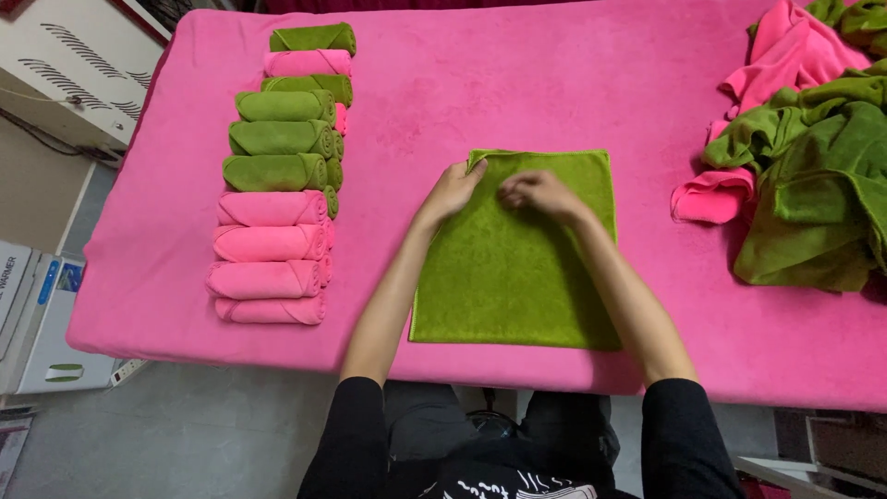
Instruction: Folding and rolling a green towel into a decorative shape on a massage table.
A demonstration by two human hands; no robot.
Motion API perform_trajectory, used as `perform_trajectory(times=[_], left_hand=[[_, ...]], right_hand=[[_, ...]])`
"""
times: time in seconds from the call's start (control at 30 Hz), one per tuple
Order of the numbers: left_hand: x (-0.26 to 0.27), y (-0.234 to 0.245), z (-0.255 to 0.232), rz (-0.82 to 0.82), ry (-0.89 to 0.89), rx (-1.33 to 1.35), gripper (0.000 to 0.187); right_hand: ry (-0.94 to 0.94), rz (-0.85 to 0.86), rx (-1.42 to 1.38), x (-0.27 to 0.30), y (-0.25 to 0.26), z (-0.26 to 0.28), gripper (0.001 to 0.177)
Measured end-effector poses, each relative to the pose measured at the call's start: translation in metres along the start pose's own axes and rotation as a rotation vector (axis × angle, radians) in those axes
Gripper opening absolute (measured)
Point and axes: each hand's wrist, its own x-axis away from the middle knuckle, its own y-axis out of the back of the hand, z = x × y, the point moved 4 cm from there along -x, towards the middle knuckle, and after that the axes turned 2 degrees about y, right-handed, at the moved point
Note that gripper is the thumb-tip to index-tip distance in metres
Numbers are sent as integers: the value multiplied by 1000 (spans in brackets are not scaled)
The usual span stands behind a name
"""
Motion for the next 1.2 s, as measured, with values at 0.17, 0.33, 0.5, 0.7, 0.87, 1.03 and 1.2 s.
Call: perform_trajectory(times=[0.17, 0.33, 0.5, 0.7, 0.87, 1.03, 1.2], left_hand=[[5, -1, -6, 6, -32, -27, 58], [16, 1, -16, -7, -40, 8, 54], [23, 5, -30, 5, -4, -24, 56], [23, 1, -22, 3, 36, -20, 58], [36, -13, -42, 35, 54, -60, 56], [96, -25, -116, 61, 55, -94, 46], [99, -61, -115, 135, -20, -254, 45]], right_hand=[[-82, 313, -65, 40, -114, 6, 33], [-186, 621, -150, 61, -196, -29, 33], [-195, 579, -170, 54, -184, -30, 33], [-169, 373, -258, 27, -124, -18, 33], [-109, 201, -268, -3, -58, -27, 28], [-86, -13, -199, -40, 17, -61, 25], [24, -177, -282, -53, 71, -61, 41]])
